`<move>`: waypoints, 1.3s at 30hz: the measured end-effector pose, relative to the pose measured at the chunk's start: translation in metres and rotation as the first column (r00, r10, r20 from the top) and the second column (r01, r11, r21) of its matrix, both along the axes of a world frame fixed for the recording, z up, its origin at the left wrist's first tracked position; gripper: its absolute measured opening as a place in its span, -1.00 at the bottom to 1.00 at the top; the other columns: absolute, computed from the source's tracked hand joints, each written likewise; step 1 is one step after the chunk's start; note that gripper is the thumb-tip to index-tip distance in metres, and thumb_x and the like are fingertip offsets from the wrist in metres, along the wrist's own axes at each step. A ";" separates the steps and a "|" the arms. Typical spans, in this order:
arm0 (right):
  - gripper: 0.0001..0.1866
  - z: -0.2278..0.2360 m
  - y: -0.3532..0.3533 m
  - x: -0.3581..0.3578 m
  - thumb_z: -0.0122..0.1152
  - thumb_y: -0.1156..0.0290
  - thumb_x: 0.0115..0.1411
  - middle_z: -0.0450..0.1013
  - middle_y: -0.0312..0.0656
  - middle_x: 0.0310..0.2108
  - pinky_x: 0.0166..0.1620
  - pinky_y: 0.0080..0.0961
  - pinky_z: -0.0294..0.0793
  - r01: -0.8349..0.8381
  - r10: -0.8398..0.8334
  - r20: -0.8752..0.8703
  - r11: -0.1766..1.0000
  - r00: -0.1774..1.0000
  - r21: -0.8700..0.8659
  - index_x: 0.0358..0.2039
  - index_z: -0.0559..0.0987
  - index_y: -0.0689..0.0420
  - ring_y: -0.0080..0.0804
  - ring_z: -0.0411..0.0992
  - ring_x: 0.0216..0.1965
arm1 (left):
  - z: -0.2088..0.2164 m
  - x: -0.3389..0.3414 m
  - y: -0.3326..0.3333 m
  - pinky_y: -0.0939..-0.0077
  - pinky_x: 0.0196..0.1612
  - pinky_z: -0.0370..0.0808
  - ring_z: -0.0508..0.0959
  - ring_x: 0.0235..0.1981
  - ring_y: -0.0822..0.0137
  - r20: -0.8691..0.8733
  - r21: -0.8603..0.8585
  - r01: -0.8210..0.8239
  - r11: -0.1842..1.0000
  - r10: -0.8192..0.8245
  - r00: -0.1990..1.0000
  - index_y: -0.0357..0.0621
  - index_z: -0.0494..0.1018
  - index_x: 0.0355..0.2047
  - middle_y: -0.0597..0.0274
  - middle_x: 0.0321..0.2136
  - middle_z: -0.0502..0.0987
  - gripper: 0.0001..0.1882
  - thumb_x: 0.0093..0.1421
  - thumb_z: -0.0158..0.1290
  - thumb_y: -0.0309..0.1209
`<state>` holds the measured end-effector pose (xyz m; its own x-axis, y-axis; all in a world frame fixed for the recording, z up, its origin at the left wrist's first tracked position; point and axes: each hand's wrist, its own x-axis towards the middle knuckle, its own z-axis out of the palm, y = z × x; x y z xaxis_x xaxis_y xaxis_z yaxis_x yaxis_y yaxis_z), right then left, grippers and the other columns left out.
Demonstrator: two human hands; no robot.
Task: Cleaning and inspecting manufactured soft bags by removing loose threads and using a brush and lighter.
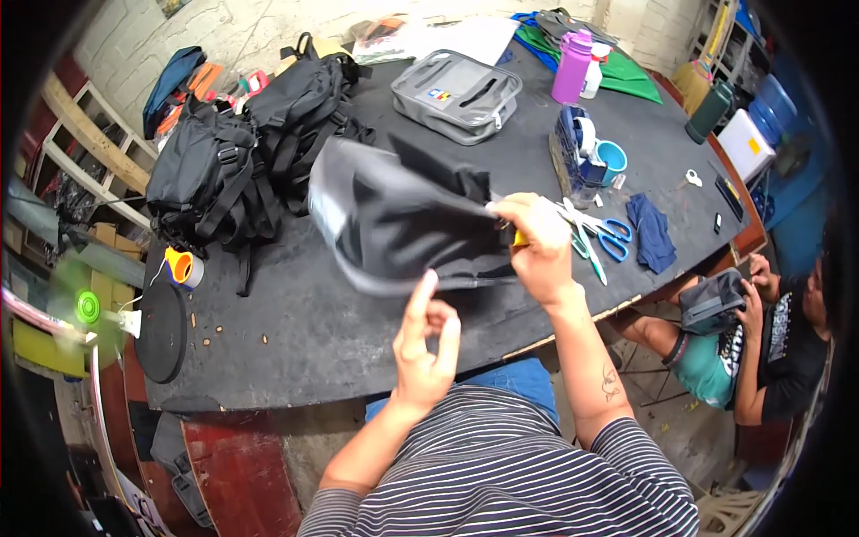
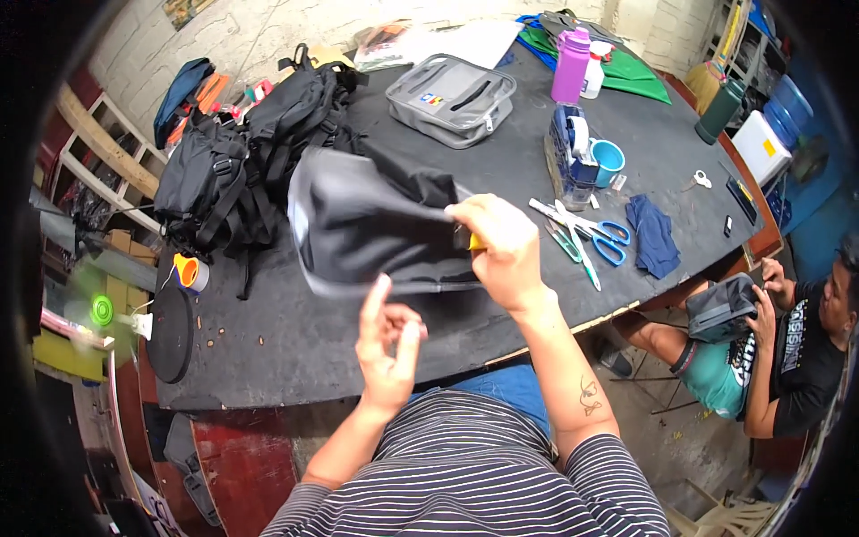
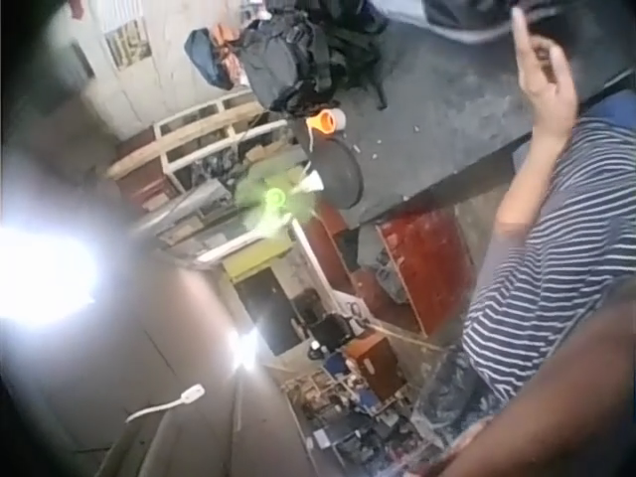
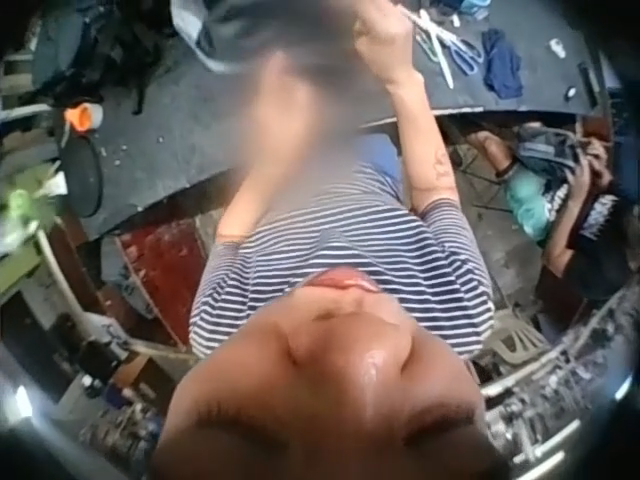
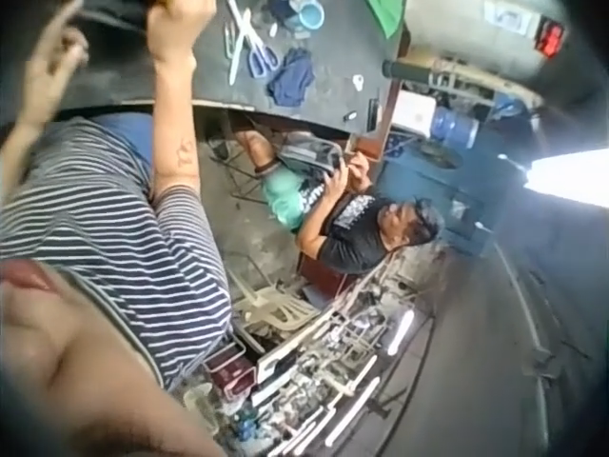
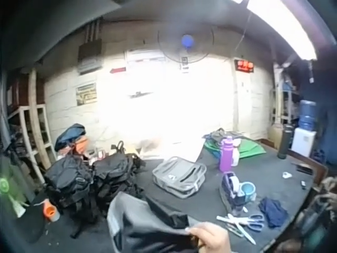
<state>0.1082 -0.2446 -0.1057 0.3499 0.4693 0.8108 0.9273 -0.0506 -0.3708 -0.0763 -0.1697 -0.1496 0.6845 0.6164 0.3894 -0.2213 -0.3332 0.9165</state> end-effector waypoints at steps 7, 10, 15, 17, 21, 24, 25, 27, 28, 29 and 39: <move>-0.49 -0.070 -0.025 0.000 0.15 0.70 -0.14 0.29 -0.01 -0.11 -0.13 -0.30 0.44 0.099 -0.165 -0.194 0.945 0.967 -0.313 -0.09 0.45 0.12 -0.01 0.40 -0.16 | -0.040 -0.039 0.008 0.67 -0.29 0.45 0.46 -0.39 0.54 -0.482 -0.383 0.440 0.812 -0.582 0.655 -0.27 0.42 0.03 0.27 -0.36 0.48 -0.62 0.20 0.10 -0.45; -0.46 -0.112 -0.061 0.019 0.15 0.69 -0.06 0.24 0.06 -0.12 0.03 -0.23 0.33 0.304 -0.424 -0.376 0.891 0.824 -0.339 0.00 0.32 0.20 0.09 0.31 -0.06 | -0.026 -0.040 0.022 0.65 -0.22 0.45 0.47 -0.32 0.53 -0.417 -0.409 0.470 0.782 -0.618 0.667 -0.21 0.43 0.05 0.26 -0.32 0.49 -0.61 0.20 0.10 -0.48; -0.58 -0.143 -0.100 0.027 0.24 0.59 -0.04 0.32 -0.07 -0.15 0.02 -0.20 0.27 0.379 -0.510 -0.279 0.829 0.813 -0.412 -0.10 0.44 0.15 -0.02 0.27 -0.06 | 0.006 -0.028 0.043 0.60 -0.07 0.43 0.50 -0.19 0.47 -0.191 -0.473 0.401 0.785 -0.535 0.823 -0.32 0.40 0.04 0.24 -0.26 0.51 -0.65 0.24 0.03 -0.54; -0.63 -0.141 -0.105 0.032 0.24 0.57 -0.03 0.33 -0.10 -0.18 0.01 -0.22 0.26 0.457 -0.577 -0.211 0.781 0.789 -0.427 -0.14 0.47 0.14 -0.07 0.28 -0.09 | 0.013 -0.018 0.047 0.61 -0.10 0.43 0.50 -0.22 0.48 -0.170 -0.393 0.295 0.871 -0.384 0.908 -0.29 0.47 -0.03 0.26 -0.28 0.48 -0.70 0.22 0.07 -0.54; -0.74 -0.134 -0.118 0.053 0.22 0.55 0.00 0.35 -0.14 -0.24 -0.02 -0.25 0.25 0.616 -0.688 -0.139 0.707 0.712 -0.346 -0.24 0.52 0.11 -0.12 0.29 -0.12 | 0.014 -0.003 0.047 0.60 -0.17 0.42 0.48 -0.29 0.46 -0.142 -0.196 0.156 0.968 -0.186 0.972 -0.29 0.51 -0.13 0.22 -0.31 0.49 -0.75 0.16 0.08 -0.59; -0.80 -0.132 -0.127 0.070 0.18 0.55 0.05 0.36 -0.15 -0.24 -0.03 -0.25 0.25 0.668 -0.738 -0.133 0.660 0.661 -0.344 -0.26 0.53 0.10 -0.12 0.30 -0.14 | 0.014 0.002 0.044 0.61 -0.19 0.41 0.48 -0.32 0.46 -0.157 -0.060 0.125 0.990 -0.133 0.978 -0.28 0.52 -0.15 0.22 -0.32 0.49 -0.76 0.14 0.08 -0.61; -0.80 -0.135 -0.128 0.074 0.18 0.55 0.05 0.36 -0.15 -0.24 -0.03 -0.25 0.25 0.667 -0.739 -0.135 0.660 0.661 -0.346 -0.26 0.53 0.10 -0.12 0.30 -0.14 | 0.014 0.002 0.044 0.61 -0.19 0.41 0.48 -0.32 0.46 -0.159 -0.061 0.126 0.990 -0.134 0.978 -0.28 0.52 -0.15 0.22 -0.32 0.49 -0.76 0.14 0.08 -0.61; -0.83 -0.139 -0.130 0.082 0.19 0.51 0.08 0.37 -0.16 -0.24 -0.03 -0.25 0.25 0.655 -0.730 -0.135 0.667 0.670 -0.355 -0.26 0.54 0.09 -0.13 0.30 -0.14 | 0.013 0.004 0.042 0.59 -0.20 0.42 0.47 -0.33 0.45 -0.188 -0.042 0.093 0.995 -0.099 0.977 -0.26 0.54 -0.18 0.21 -0.34 0.49 -0.78 0.13 0.09 -0.61; -0.82 -0.142 -0.129 0.085 0.21 0.48 0.08 0.37 -0.16 -0.24 -0.03 -0.25 0.24 0.638 -0.712 -0.136 0.685 0.689 -0.352 -0.26 0.54 0.08 -0.13 0.30 -0.14 | 0.012 0.006 0.042 0.59 -0.20 0.42 0.47 -0.33 0.45 -0.189 -0.043 0.093 0.995 -0.100 0.977 -0.26 0.54 -0.18 0.21 -0.34 0.49 -0.78 0.13 0.09 -0.61; -0.81 -0.142 -0.124 0.085 0.23 0.46 0.08 0.38 -0.16 -0.25 -0.03 -0.25 0.24 0.617 -0.691 -0.140 0.704 0.709 -0.351 -0.25 0.54 0.08 -0.14 0.31 -0.15 | 0.011 0.007 0.043 0.59 -0.21 0.42 0.47 -0.34 0.45 -0.183 -0.024 0.077 0.997 -0.080 0.980 -0.26 0.54 -0.18 0.21 -0.34 0.49 -0.78 0.12 0.09 -0.61; -0.88 -0.146 -0.109 0.089 0.29 0.46 0.00 0.36 -0.14 -0.29 -0.09 -0.24 0.26 0.604 -0.710 -0.075 0.645 0.700 -0.467 -0.42 0.53 0.13 -0.14 0.31 -0.18 | 0.014 0.014 0.048 0.55 -0.24 0.44 0.48 -0.36 0.39 -0.173 0.146 0.024 0.989 0.002 0.985 -0.25 0.54 -0.19 0.16 -0.33 0.48 -0.76 0.10 0.08 -0.63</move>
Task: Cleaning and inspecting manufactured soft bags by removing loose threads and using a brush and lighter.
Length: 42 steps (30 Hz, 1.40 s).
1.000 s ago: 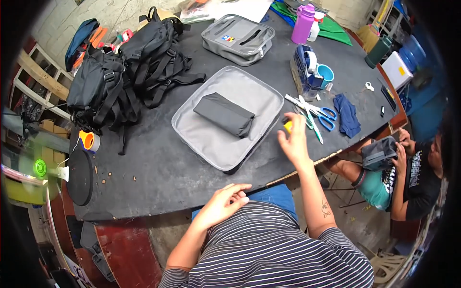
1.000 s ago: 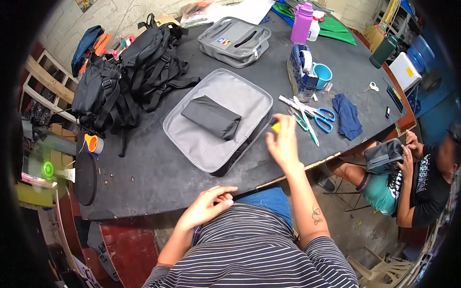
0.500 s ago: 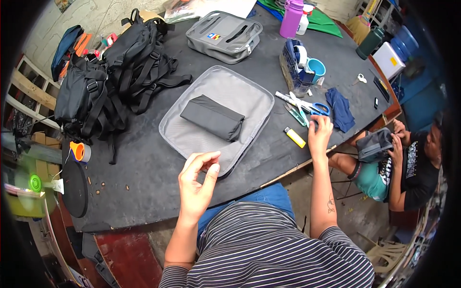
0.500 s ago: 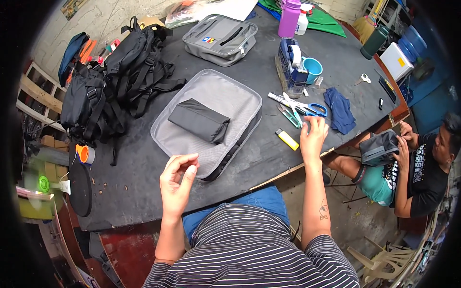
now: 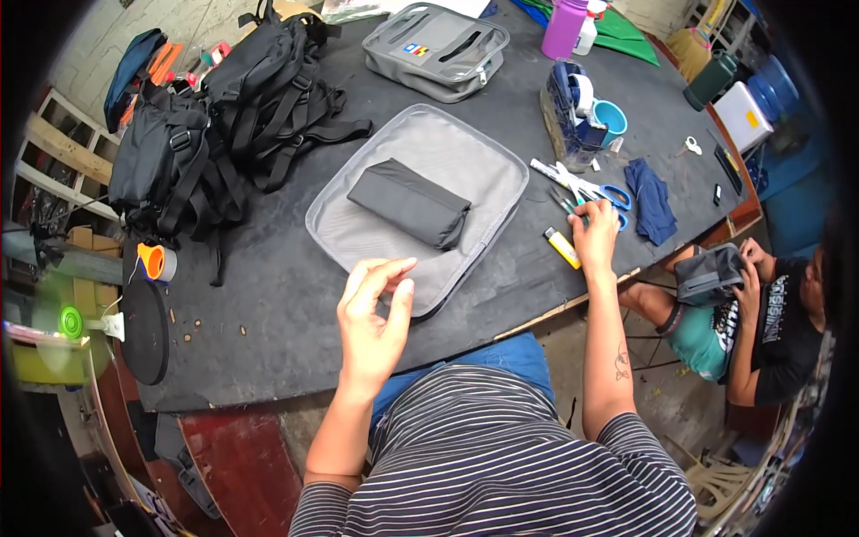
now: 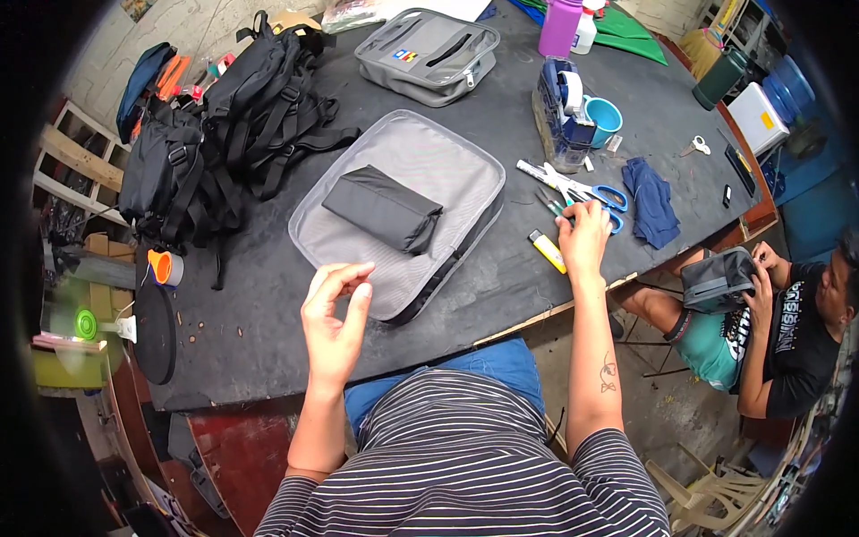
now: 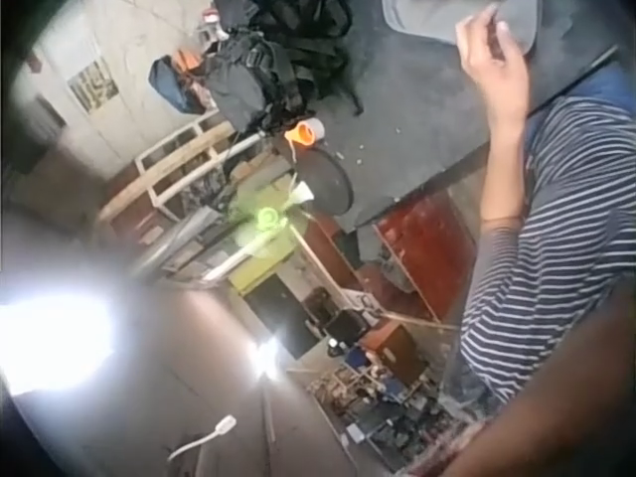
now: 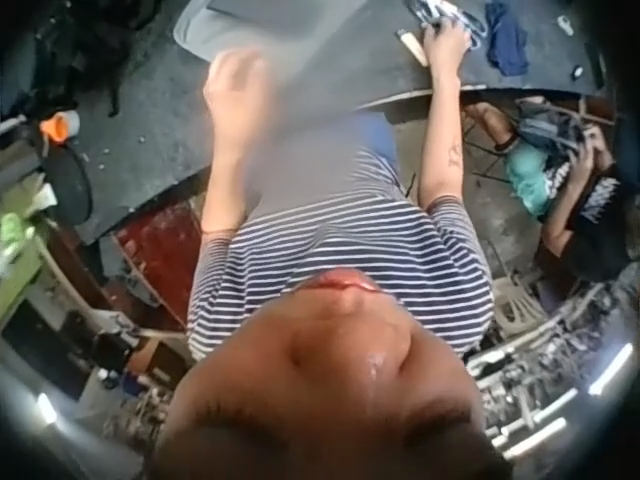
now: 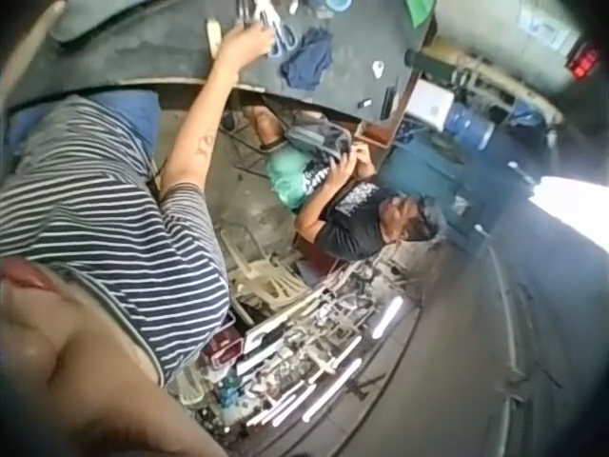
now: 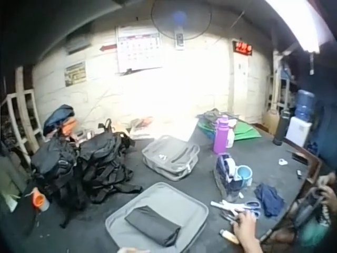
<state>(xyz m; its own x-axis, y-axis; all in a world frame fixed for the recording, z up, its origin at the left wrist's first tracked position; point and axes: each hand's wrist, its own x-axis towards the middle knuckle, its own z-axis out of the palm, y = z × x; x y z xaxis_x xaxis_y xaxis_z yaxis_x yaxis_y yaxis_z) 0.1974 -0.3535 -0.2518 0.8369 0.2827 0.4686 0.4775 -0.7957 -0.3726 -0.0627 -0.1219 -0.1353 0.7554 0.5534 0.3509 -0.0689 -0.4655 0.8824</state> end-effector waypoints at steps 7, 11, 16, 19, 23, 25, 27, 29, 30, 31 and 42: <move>-0.90 0.046 0.005 -0.029 -0.07 0.59 0.24 0.39 0.01 -0.36 -0.19 -0.30 0.37 0.007 0.055 -0.183 0.947 0.981 0.323 -0.26 0.43 0.24 -0.08 0.39 -0.32 | -0.013 0.021 -0.017 0.50 -0.45 0.42 0.49 -0.48 0.34 -0.077 0.056 0.115 0.992 -0.111 0.991 -0.25 0.54 -0.23 0.16 -0.36 0.46 -0.82 0.13 0.05 -0.62; -0.76 0.075 0.011 -0.062 0.12 0.51 0.16 0.42 -0.06 -0.31 -0.20 -0.37 0.40 -0.049 0.162 -0.293 0.932 0.942 0.358 -0.13 0.45 0.19 -0.22 0.42 -0.30 | -0.023 0.029 -0.024 0.46 -0.44 0.42 0.49 -0.53 0.28 -0.113 0.053 0.089 0.995 -0.083 0.990 -0.24 0.54 -0.24 0.11 -0.36 0.45 -0.81 0.14 0.03 -0.62; -0.68 0.112 0.033 -0.103 0.36 0.51 -0.04 0.40 -0.17 -0.34 -0.32 -0.48 0.44 -0.277 0.400 -0.358 0.895 0.844 0.349 -0.24 0.50 0.22 -0.35 0.44 -0.30 | -0.022 0.030 -0.023 0.36 -0.29 0.44 0.49 -0.39 0.17 -0.165 0.076 0.076 0.994 -0.062 0.984 -0.27 0.53 -0.25 0.09 -0.36 0.44 -0.82 0.09 0.10 -0.54; -0.71 0.108 0.044 -0.108 0.34 0.49 0.00 0.40 -0.16 -0.36 -0.37 -0.50 0.43 -0.268 0.443 -0.370 0.859 0.817 0.436 -0.26 0.50 0.23 -0.37 0.43 -0.34 | -0.021 0.030 -0.024 0.25 -0.17 0.39 0.44 -0.28 0.08 -0.171 0.332 0.126 0.935 -0.071 0.983 -0.26 0.53 -0.30 0.09 -0.38 0.41 -0.78 0.02 0.18 -0.45; -0.69 0.099 0.047 -0.103 0.31 0.46 0.04 0.42 -0.10 -0.31 -0.31 -0.40 0.44 -0.236 0.341 -0.309 0.914 0.888 0.329 -0.19 0.48 0.19 -0.25 0.45 -0.34 | -0.026 0.027 -0.022 0.24 -0.24 0.38 0.42 -0.30 0.08 -0.188 0.330 0.070 0.941 -0.008 0.982 -0.24 0.50 -0.33 0.11 -0.36 0.39 -0.78 0.00 0.20 -0.44; -0.68 0.103 0.046 -0.103 0.31 0.45 0.04 0.42 -0.10 -0.31 -0.30 -0.38 0.43 -0.218 0.311 -0.327 0.931 0.892 0.292 -0.18 0.48 0.18 -0.22 0.45 -0.33 | -0.027 0.027 -0.023 0.23 -0.26 0.36 0.41 -0.33 0.10 -0.162 0.337 0.052 0.940 0.004 0.987 -0.22 0.49 -0.28 0.13 -0.37 0.39 -0.75 0.00 0.20 -0.45; -0.67 0.103 0.045 -0.100 0.31 0.44 0.04 0.42 -0.09 -0.30 -0.28 -0.36 0.43 -0.201 0.283 -0.345 0.946 0.895 0.253 -0.17 0.47 0.17 -0.20 0.45 -0.32 | -0.026 0.027 -0.026 0.24 -0.26 0.36 0.41 -0.34 0.11 -0.135 0.396 0.040 0.917 0.015 0.991 -0.21 0.49 -0.26 0.13 -0.39 0.38 -0.74 0.00 0.19 -0.46; -0.66 0.100 0.045 -0.096 0.32 0.42 0.05 0.41 -0.09 -0.30 -0.30 -0.38 0.42 -0.181 0.300 -0.360 0.927 0.883 0.328 -0.16 0.47 0.17 -0.23 0.45 -0.31 | -0.033 0.026 -0.027 0.23 -0.26 0.36 0.41 -0.34 0.11 -0.150 0.417 0.062 0.907 0.001 0.989 -0.20 0.48 -0.24 0.14 -0.40 0.36 -0.73 0.00 0.19 -0.46; -0.64 0.095 0.047 -0.093 0.33 0.41 0.04 0.41 -0.13 -0.31 -0.32 -0.42 0.40 -0.200 0.342 -0.320 0.894 0.884 0.402 -0.15 0.47 0.18 -0.31 0.42 -0.34 | -0.038 0.026 -0.027 0.23 -0.26 0.37 0.41 -0.34 0.12 -0.142 0.447 0.072 0.892 -0.009 0.990 -0.19 0.48 -0.24 0.13 -0.40 0.36 -0.73 0.01 0.18 -0.46; -0.62 0.087 0.050 -0.087 0.33 0.41 0.03 0.40 -0.15 -0.32 -0.34 -0.45 0.37 -0.179 0.354 -0.322 0.867 0.878 0.466 -0.14 0.45 0.19 -0.36 0.39 -0.36 | -0.041 0.025 -0.028 0.23 -0.26 0.37 0.41 -0.34 0.12 -0.133 0.477 0.081 0.875 -0.019 0.991 -0.19 0.47 -0.24 0.13 -0.40 0.35 -0.74 0.01 0.18 -0.46; -0.45 0.075 0.059 -0.077 0.33 0.29 0.11 0.24 -0.25 -0.04 -0.10 -0.62 0.23 -0.067 0.407 -0.287 0.666 0.867 0.743 0.03 0.30 0.16 -0.58 0.16 -0.18 | -0.001 0.024 -0.007 0.57 -0.52 0.33 0.40 -0.57 0.41 0.081 0.282 -0.139 0.949 0.121 0.989 -0.24 0.56 -0.25 0.19 -0.48 0.43 -0.78 0.04 0.17 -0.62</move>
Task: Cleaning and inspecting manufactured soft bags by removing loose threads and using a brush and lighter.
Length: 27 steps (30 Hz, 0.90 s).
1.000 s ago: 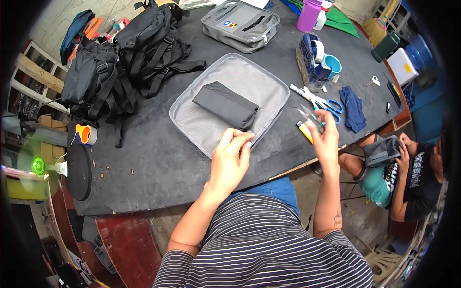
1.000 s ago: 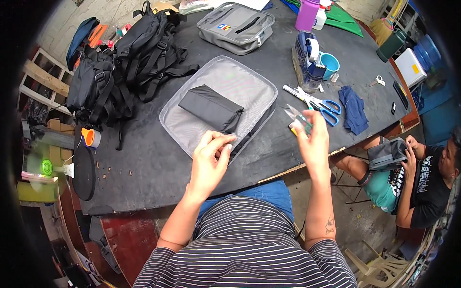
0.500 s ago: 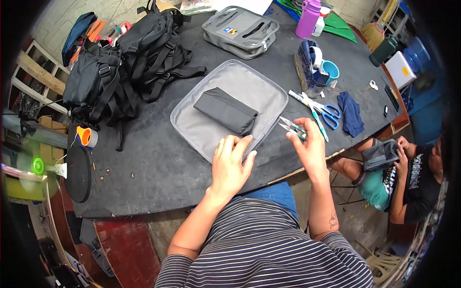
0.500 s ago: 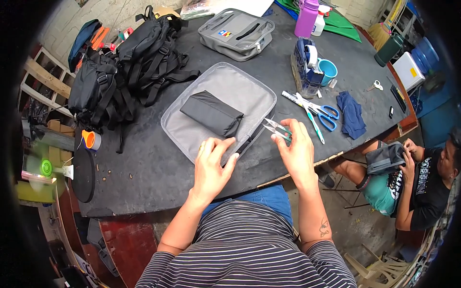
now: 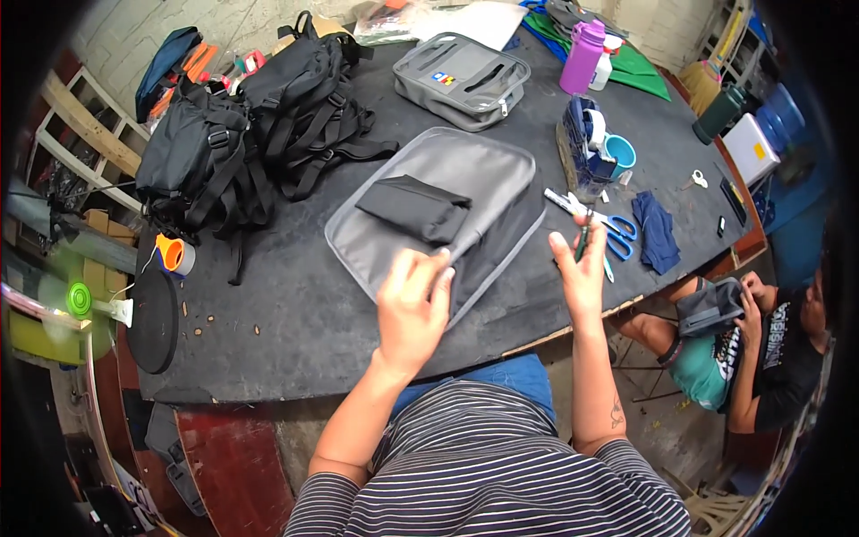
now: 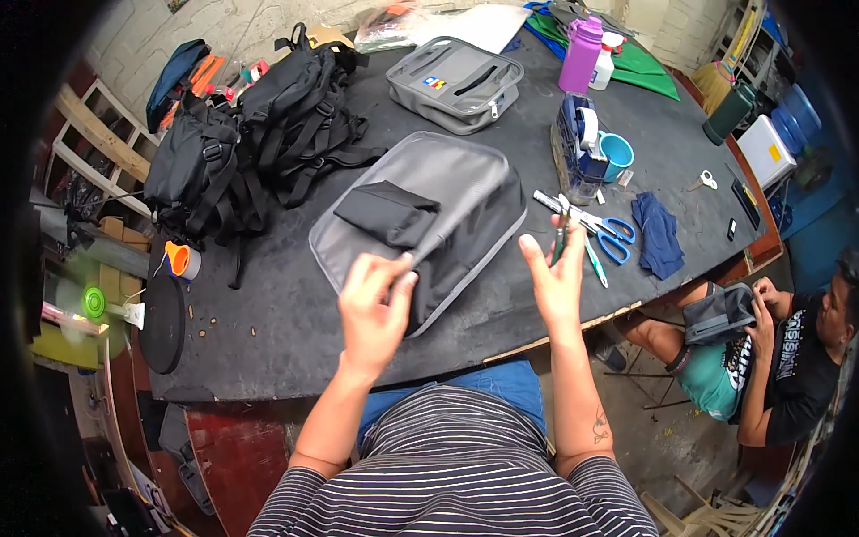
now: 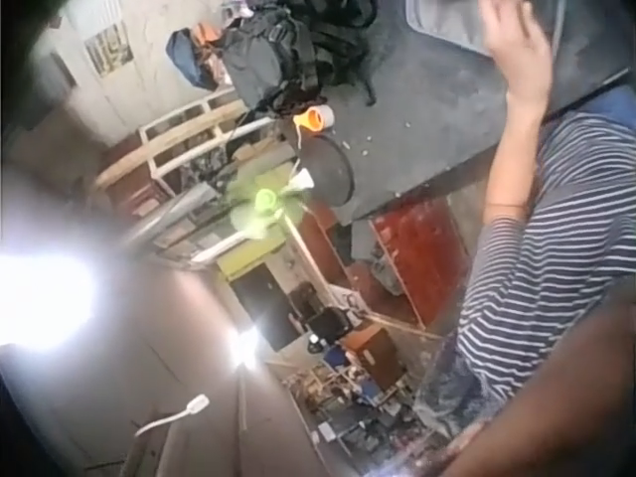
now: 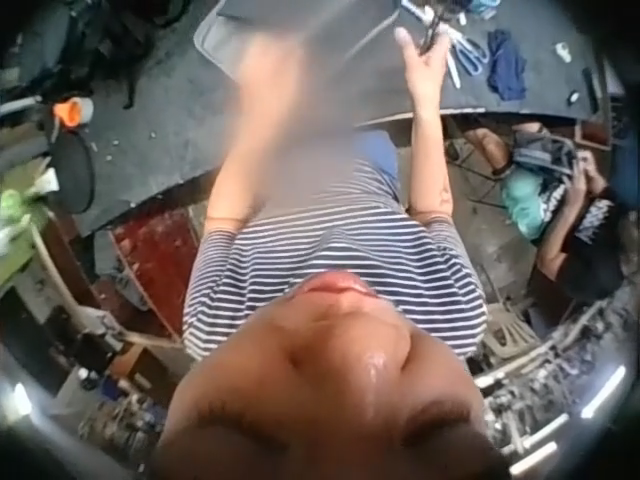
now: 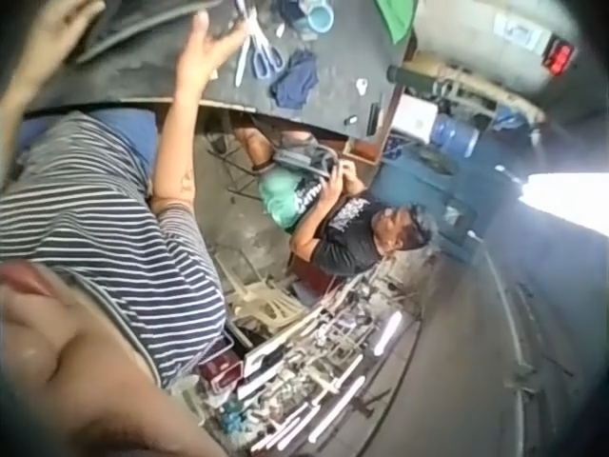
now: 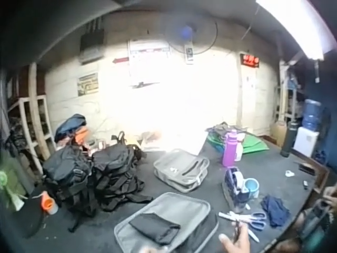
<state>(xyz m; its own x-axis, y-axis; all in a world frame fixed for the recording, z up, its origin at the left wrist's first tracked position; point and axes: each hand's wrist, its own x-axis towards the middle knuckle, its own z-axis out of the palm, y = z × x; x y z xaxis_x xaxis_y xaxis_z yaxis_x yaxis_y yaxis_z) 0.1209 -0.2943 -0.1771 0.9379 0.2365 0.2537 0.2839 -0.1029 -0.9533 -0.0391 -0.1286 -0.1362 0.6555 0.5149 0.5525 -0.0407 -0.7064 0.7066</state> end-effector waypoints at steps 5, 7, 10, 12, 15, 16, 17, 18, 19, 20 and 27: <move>-0.14 0.063 0.016 -0.025 0.49 0.24 -0.08 0.11 -0.39 -0.25 -0.15 -0.63 0.23 -0.194 0.204 -0.007 0.937 0.979 0.291 0.16 0.19 0.12 -0.61 0.11 -0.31 | 0.053 -0.011 0.009 0.74 -0.49 0.28 0.27 -0.54 0.60 0.134 -0.324 0.069 0.943 -0.026 0.991 -0.32 0.54 -0.23 0.35 -0.46 0.36 -0.77 0.05 0.17 -0.67; 0.01 0.076 0.030 -0.030 0.56 0.25 -0.23 0.08 -0.39 -0.31 -0.21 -0.64 0.24 -0.261 0.253 0.066 0.928 0.965 0.264 0.20 0.15 0.11 -0.59 0.10 -0.36 | 0.057 -0.010 0.012 0.77 -0.45 0.29 0.27 -0.52 0.62 0.170 -0.498 0.212 0.841 -0.145 0.975 -0.35 0.52 -0.23 0.40 -0.44 0.34 -0.78 0.07 0.17 -0.65; -0.08 0.083 0.048 -0.034 0.43 0.37 -0.15 0.17 -0.23 -0.04 -0.09 -0.51 0.31 -0.259 0.252 0.093 0.963 0.963 0.078 0.20 0.12 0.16 -0.47 0.23 -0.15 | 0.049 -0.009 0.024 0.80 -0.41 0.30 0.29 -0.49 0.66 0.126 -0.627 0.252 0.737 -0.223 0.966 -0.35 0.50 -0.22 0.46 -0.45 0.37 -0.80 0.13 0.15 -0.58; -0.11 0.073 0.055 -0.026 0.40 0.40 -0.12 0.12 -0.14 0.11 -0.01 -0.41 0.31 -0.277 0.259 0.260 0.960 0.930 0.037 0.20 0.11 0.15 -0.35 0.21 0.00 | 0.054 -0.010 0.035 0.79 -0.39 0.32 0.30 -0.48 0.67 0.020 -0.622 0.222 0.751 -0.268 0.963 -0.33 0.49 -0.15 0.46 -0.48 0.40 -0.76 0.17 0.12 -0.53; -0.12 0.072 0.053 -0.034 0.41 0.39 -0.12 0.12 -0.11 0.07 0.03 -0.37 0.29 -0.280 0.263 0.139 0.953 0.955 0.118 0.19 0.13 0.14 -0.29 0.20 0.02 | 0.065 -0.014 0.044 0.80 -0.27 0.34 0.36 -0.37 0.66 0.031 -0.583 0.293 0.758 -0.340 0.940 -0.26 0.45 0.00 0.39 -0.33 0.44 -0.65 0.18 0.08 -0.57; -0.09 0.071 0.050 -0.034 0.43 0.39 -0.12 0.13 -0.09 0.03 0.03 -0.36 0.28 -0.229 0.220 0.159 0.973 0.962 0.042 0.21 0.12 0.14 -0.27 0.19 0.02 | 0.068 -0.013 0.045 0.79 -0.26 0.35 0.36 -0.37 0.65 0.017 -0.538 0.288 0.793 -0.331 0.943 -0.25 0.46 0.00 0.40 -0.33 0.44 -0.65 0.17 0.09 -0.58; -0.07 0.071 0.049 -0.035 0.44 0.39 -0.12 0.13 -0.07 0.00 0.04 -0.36 0.28 -0.173 0.175 0.185 0.984 0.967 -0.031 0.24 0.11 0.13 -0.25 0.19 0.02 | 0.072 -0.013 0.045 0.78 -0.26 0.36 0.36 -0.37 0.64 0.004 -0.487 0.285 0.826 -0.324 0.946 -0.25 0.46 0.00 0.40 -0.33 0.44 -0.64 0.15 0.09 -0.59; -0.07 0.081 0.049 -0.040 0.44 0.39 -0.12 0.13 -0.07 0.00 0.04 -0.36 0.28 -0.178 0.180 0.184 0.984 0.966 -0.030 0.24 0.11 0.13 -0.25 0.19 0.02 | 0.078 -0.012 0.042 0.73 -0.28 0.40 0.40 -0.39 0.61 -0.041 -0.378 0.246 0.893 -0.281 0.959 -0.26 0.50 -0.07 0.34 -0.35 0.48 -0.67 0.12 0.10 -0.60; -0.05 0.097 0.046 -0.047 0.44 0.41 -0.10 0.13 -0.06 -0.02 0.03 -0.35 0.28 -0.139 0.174 0.256 0.979 0.951 -0.150 0.27 0.10 0.13 -0.23 0.19 0.01 | 0.080 -0.011 0.041 0.70 -0.31 0.41 0.42 -0.41 0.59 -0.112 -0.287 0.195 0.938 -0.235 0.966 -0.28 0.52 -0.12 0.31 -0.38 0.49 -0.71 0.11 0.10 -0.60; -0.03 0.108 0.043 -0.053 0.44 0.42 -0.08 0.13 -0.05 -0.05 0.03 -0.34 0.28 -0.088 0.175 0.327 0.960 0.929 -0.264 0.30 0.08 0.13 -0.21 0.20 -0.01 | 0.081 -0.010 0.037 0.68 -0.33 0.43 0.45 -0.43 0.56 -0.178 -0.190 0.149 0.970 -0.183 0.967 -0.30 0.54 -0.17 0.27 -0.40 0.51 -0.75 0.10 0.10 -0.60; -0.61 0.120 0.060 -0.058 0.28 0.55 -0.02 0.33 -0.12 -0.30 -0.37 -0.35 0.42 -0.114 0.264 0.579 0.953 0.771 -0.282 -0.11 0.52 0.17 -0.19 0.41 -0.46 | 0.073 0.001 0.024 0.40 -0.41 0.40 0.48 -0.52 0.18 -0.188 0.016 -0.072 0.997 0.074 0.979 -0.28 0.36 -0.41 0.02 -0.54 0.44 -0.95 0.18 -0.01 -0.55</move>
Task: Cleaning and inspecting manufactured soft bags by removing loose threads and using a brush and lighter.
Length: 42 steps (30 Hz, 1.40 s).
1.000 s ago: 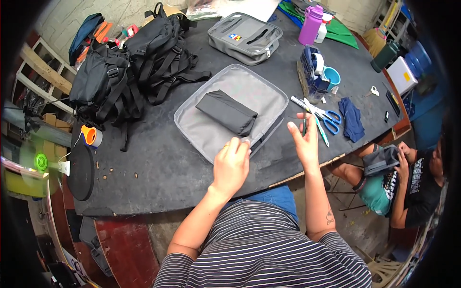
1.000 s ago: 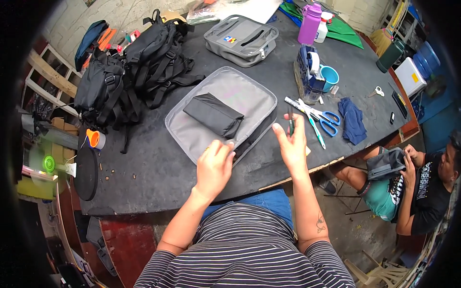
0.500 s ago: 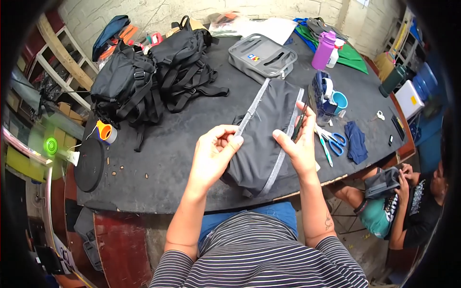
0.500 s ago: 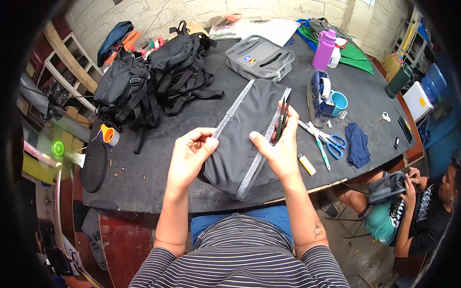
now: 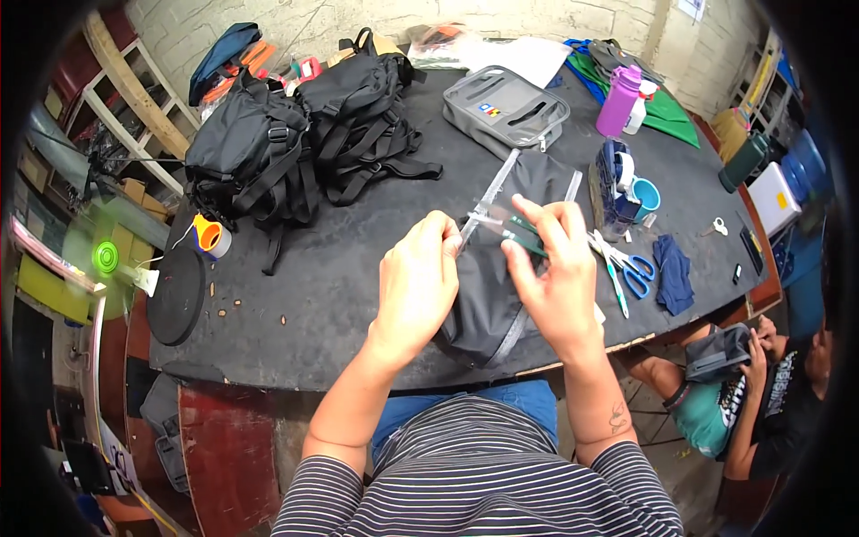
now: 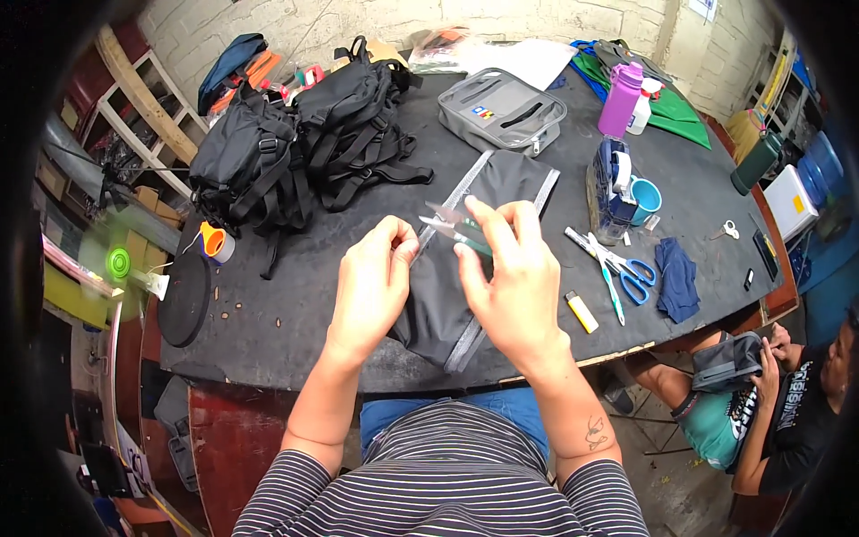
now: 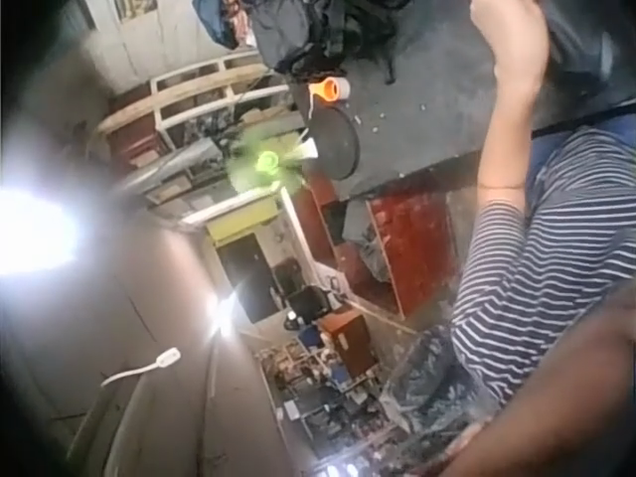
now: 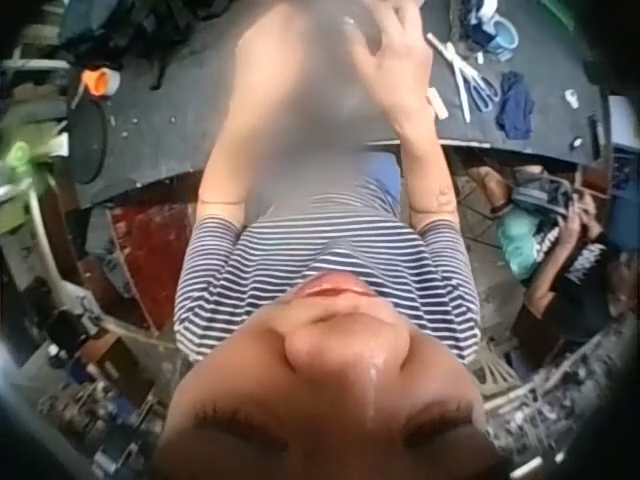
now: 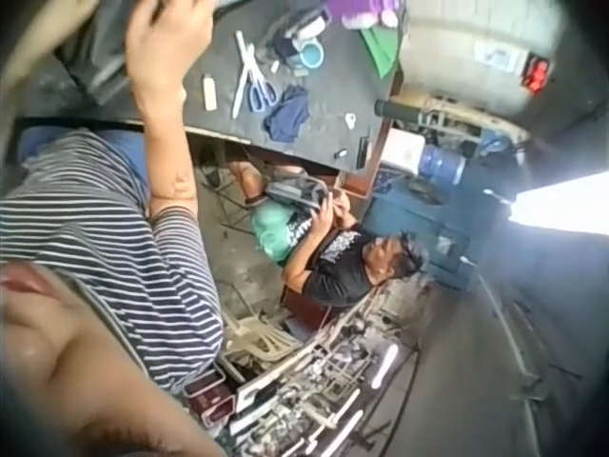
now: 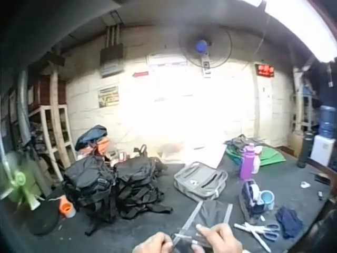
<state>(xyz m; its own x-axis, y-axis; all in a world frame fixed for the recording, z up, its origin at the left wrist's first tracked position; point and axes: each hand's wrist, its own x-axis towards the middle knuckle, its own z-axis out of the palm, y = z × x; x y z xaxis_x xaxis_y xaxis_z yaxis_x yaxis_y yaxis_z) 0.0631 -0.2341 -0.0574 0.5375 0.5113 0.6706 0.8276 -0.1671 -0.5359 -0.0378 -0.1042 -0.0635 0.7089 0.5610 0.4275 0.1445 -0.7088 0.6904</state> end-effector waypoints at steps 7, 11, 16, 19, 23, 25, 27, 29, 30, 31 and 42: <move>-0.76 -0.018 0.007 -0.004 0.26 0.53 -0.17 0.35 -0.18 -0.44 -0.40 -0.36 0.40 0.019 -0.020 0.013 0.997 1.000 0.078 -0.39 0.56 0.19 -0.22 0.42 -0.48 | -0.024 0.004 0.028 0.72 -0.36 0.22 0.19 -0.42 0.65 0.099 -0.487 0.244 0.839 -0.224 0.969 -0.18 0.29 -0.43 0.51 -0.51 0.25 -0.85 0.32 -0.11 -0.46; -0.78 -0.022 0.006 -0.002 0.28 0.53 -0.16 0.34 -0.20 -0.45 -0.41 -0.37 0.39 -0.028 0.027 0.015 0.998 1.000 0.058 -0.40 0.57 0.18 -0.25 0.40 -0.48 | -0.031 0.005 0.032 0.75 -0.35 0.20 0.19 -0.42 0.68 0.151 -0.562 0.302 0.770 -0.264 0.953 -0.15 0.31 -0.43 0.55 -0.50 0.26 -0.84 0.34 -0.10 -0.44; -0.78 -0.023 0.008 -0.002 0.30 0.54 -0.14 0.34 -0.21 -0.46 -0.40 -0.37 0.38 -0.043 0.041 0.030 0.998 0.999 0.042 -0.39 0.58 0.18 -0.27 0.40 -0.48 | -0.031 0.006 0.030 0.69 -0.38 0.22 0.21 -0.45 0.63 0.177 -0.567 0.293 0.770 -0.234 0.956 -0.20 0.31 -0.42 0.48 -0.53 0.27 -0.85 0.32 -0.11 -0.46; -0.79 -0.024 0.009 -0.004 0.31 0.54 -0.13 0.34 -0.22 -0.46 -0.40 -0.38 0.38 -0.030 0.029 0.022 0.999 0.999 0.035 -0.39 0.59 0.18 -0.28 0.40 -0.47 | -0.031 0.006 0.030 0.76 -0.35 0.20 0.20 -0.42 0.68 0.187 -0.581 0.306 0.755 -0.242 0.952 -0.16 0.33 -0.42 0.55 -0.49 0.26 -0.85 0.34 -0.09 -0.45; -0.80 -0.025 0.012 -0.005 0.31 0.53 -0.12 0.34 -0.23 -0.46 -0.39 -0.38 0.38 -0.032 0.032 0.030 0.999 0.999 0.028 -0.39 0.59 0.17 -0.29 0.40 -0.46 | -0.030 0.004 0.031 0.76 -0.35 0.20 0.20 -0.42 0.68 0.179 -0.562 0.297 0.772 -0.237 0.955 -0.18 0.33 -0.43 0.56 -0.50 0.26 -0.84 0.33 -0.09 -0.46; -0.80 -0.025 0.012 -0.005 0.32 0.53 -0.12 0.34 -0.23 -0.45 -0.39 -0.38 0.38 -0.037 0.036 0.038 0.999 0.999 0.027 -0.39 0.59 0.16 -0.29 0.40 -0.46 | -0.031 0.004 0.032 0.77 -0.35 0.19 0.19 -0.42 0.68 0.179 -0.547 0.293 0.784 -0.233 0.956 -0.19 0.33 -0.42 0.55 -0.50 0.26 -0.84 0.33 -0.09 -0.46; -0.80 -0.025 0.012 -0.006 0.32 0.53 -0.12 0.34 -0.24 -0.45 -0.39 -0.39 0.37 -0.035 0.035 0.031 0.999 0.999 0.021 -0.39 0.59 0.16 -0.29 0.40 -0.46 | -0.032 0.004 0.032 0.77 -0.36 0.19 0.19 -0.42 0.69 0.177 -0.533 0.287 0.796 -0.227 0.958 -0.20 0.33 -0.42 0.55 -0.50 0.26 -0.85 0.33 -0.09 -0.46; -0.80 -0.025 0.013 -0.006 0.32 0.54 -0.12 0.34 -0.24 -0.46 -0.39 -0.38 0.37 -0.034 0.033 0.030 0.999 0.999 0.021 -0.39 0.59 0.16 -0.29 0.39 -0.46 | -0.030 0.003 0.032 0.76 -0.39 0.21 0.21 -0.46 0.69 0.179 -0.519 0.270 0.811 -0.206 0.962 -0.22 0.34 -0.42 0.54 -0.52 0.28 -0.87 0.31 -0.07 -0.48; -0.80 -0.025 0.013 -0.006 0.32 0.54 -0.12 0.34 -0.24 -0.46 -0.39 -0.38 0.37 -0.030 0.029 0.030 0.999 0.999 0.021 -0.39 0.59 0.16 -0.29 0.39 -0.47 | -0.026 0.002 0.030 0.76 -0.39 0.21 0.21 -0.46 0.69 0.179 -0.519 0.271 0.811 -0.206 0.962 -0.22 0.34 -0.42 0.54 -0.52 0.28 -0.87 0.31 -0.07 -0.48; -0.80 -0.025 0.013 -0.007 0.32 0.54 -0.12 0.34 -0.24 -0.46 -0.39 -0.38 0.37 -0.030 0.029 0.030 0.999 0.999 0.022 -0.39 0.59 0.16 -0.29 0.39 -0.47 | -0.021 -0.001 0.028 0.75 -0.41 0.23 0.24 -0.48 0.68 0.158 -0.486 0.220 0.846 -0.162 0.974 -0.25 0.37 -0.42 0.52 -0.53 0.32 -0.90 0.26 -0.03 -0.51; -0.81 -0.023 0.012 -0.008 0.32 0.54 -0.12 0.36 -0.24 -0.45 -0.38 -0.39 0.38 -0.015 0.014 0.042 1.000 0.999 0.012 -0.40 0.59 0.15 -0.28 0.40 -0.46 | -0.003 0.001 0.002 0.23 -0.41 0.42 0.50 -0.46 0.00 -0.045 0.453 -0.039 0.891 0.067 0.997 -0.22 0.33 -0.41 0.01 -0.55 0.42 -0.91 0.07 -0.02 -0.63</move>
